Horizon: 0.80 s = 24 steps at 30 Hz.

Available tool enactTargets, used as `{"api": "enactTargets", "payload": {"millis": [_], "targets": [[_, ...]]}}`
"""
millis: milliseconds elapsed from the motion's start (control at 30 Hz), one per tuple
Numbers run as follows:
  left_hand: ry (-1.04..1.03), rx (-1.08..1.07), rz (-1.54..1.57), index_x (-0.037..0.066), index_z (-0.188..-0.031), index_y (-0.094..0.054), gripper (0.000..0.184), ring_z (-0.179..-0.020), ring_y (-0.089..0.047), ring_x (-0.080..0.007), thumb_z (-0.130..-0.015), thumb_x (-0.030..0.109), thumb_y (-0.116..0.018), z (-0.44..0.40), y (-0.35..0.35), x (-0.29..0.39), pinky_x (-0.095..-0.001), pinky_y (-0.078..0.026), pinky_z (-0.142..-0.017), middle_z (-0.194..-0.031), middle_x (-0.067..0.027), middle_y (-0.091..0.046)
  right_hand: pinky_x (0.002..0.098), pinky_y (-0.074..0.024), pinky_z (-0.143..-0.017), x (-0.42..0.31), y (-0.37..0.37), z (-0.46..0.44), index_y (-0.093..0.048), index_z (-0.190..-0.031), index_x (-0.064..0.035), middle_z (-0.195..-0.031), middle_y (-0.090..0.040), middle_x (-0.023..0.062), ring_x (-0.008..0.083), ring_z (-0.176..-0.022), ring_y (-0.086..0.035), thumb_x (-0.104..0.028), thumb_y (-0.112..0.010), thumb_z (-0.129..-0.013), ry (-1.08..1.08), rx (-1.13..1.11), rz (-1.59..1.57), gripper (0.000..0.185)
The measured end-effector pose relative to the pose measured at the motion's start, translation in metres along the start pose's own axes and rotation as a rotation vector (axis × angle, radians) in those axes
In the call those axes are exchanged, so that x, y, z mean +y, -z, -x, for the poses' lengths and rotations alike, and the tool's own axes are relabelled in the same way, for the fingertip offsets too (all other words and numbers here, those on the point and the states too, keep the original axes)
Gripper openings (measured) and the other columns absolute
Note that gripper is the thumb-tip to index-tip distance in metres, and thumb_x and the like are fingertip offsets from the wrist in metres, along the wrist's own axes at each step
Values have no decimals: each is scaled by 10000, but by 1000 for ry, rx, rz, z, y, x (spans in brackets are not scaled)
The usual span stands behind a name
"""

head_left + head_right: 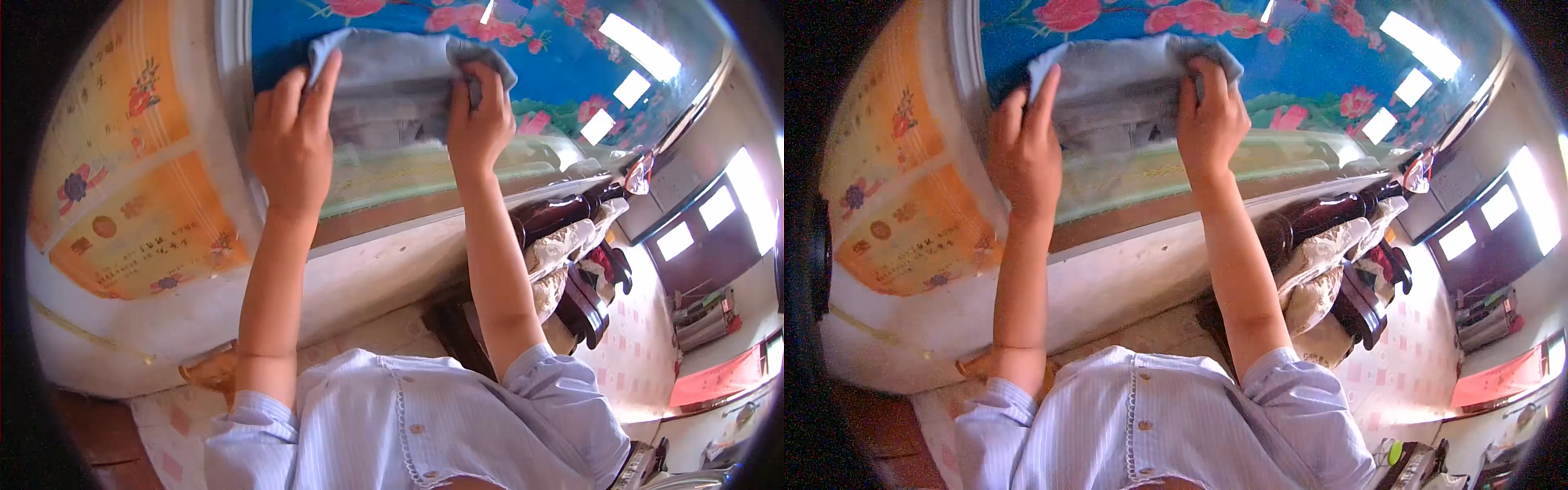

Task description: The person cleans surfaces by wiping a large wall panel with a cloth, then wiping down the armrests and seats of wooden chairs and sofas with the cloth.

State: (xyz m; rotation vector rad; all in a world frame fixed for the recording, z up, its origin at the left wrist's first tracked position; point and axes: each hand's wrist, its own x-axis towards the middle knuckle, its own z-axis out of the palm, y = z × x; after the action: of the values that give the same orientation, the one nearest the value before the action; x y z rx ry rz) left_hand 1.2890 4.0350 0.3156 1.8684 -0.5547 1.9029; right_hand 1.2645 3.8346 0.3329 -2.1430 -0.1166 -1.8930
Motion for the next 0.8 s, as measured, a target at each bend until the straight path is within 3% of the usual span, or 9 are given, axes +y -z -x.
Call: {"api": "enactTargets", "payload": {"millis": [67,167,300,367,400,500,633,800], "targets": [[-13,53,25,232,-1219,-646,515,-807,-555,-230,-764,-8,-607,-7,-8,-1,-323,-504,-687,-1003,-10,-573,428,-492,-704,1,-2,-12,-616,-1035,-129,-951,-658,116,354,-857,-627,-123,-604,-851,27,54,-1,185],[-3,-102,-10,230,-1213,-655,506,-808,-549,-236,-763,6,-592,27,-8,-1,-338,-498,-702,-1000,-22,-570,438,-490,-696,10,-13,20,-604,-1058,-117,-959,-653,102,346,-849,-618,-104,-595,-856,0,2,-53,203],[-9,-234,59,208,-1209,-660,495,-772,-524,-231,-750,43,-580,102,3,-5,-351,-490,-684,-943,-36,-536,443,-479,-729,25,-22,123,-616,-989,-76,-952,-656,127,369,-845,-618,-51,-576,-829,-130,-93,-38,166],[-11,-337,52,191,-1195,-669,486,-748,-513,-226,-737,52,-587,140,12,-6,-346,-485,-654,-917,-34,-512,446,-479,-718,37,-23,181,-611,-1002,-77,-927,-653,132,366,-827,-614,-39,-597,-811,-176,-208,-63,195],[-28,-375,65,192,-1192,-671,482,-744,-512,-223,-737,55,-590,161,16,-8,-341,-483,-641,-914,-32,-506,445,-496,-655,39,-24,205,-624,-995,-108,-880,-636,150,366,-770,-617,-82,-619,-813,-146,-190,-71,184],[-94,-453,105,178,-1154,-690,455,-728,-514,-217,-724,57,-609,199,28,-13,-332,-481,-623,-909,-26,-511,437,-493,-676,42,-19,254,-625,-984,-106,-874,-620,136,353,-799,-609,-58,-604,-810,-217,-334,-59,181],[-55,-413,140,164,-1103,-713,413,-721,-518,-216,-713,55,-628,197,31,-16,-337,-481,-621,-895,-27,-526,427,-499,-699,31,-15,232,-635,-985,-107,-920,-636,139,355,-838,-615,-43,-605,-801,-217,-294,-107,197],[-89,-190,8,161,-1086,-722,372,-699,-523,-218,-743,50,-631,87,25,-29,-336,-468,-609,-906,-32,-552,412,-489,-723,-2,-22,85,-627,-961,-81,-913,-643,143,351,-851,-616,-24,-619,-782,-18,-47,-148,188]]}}
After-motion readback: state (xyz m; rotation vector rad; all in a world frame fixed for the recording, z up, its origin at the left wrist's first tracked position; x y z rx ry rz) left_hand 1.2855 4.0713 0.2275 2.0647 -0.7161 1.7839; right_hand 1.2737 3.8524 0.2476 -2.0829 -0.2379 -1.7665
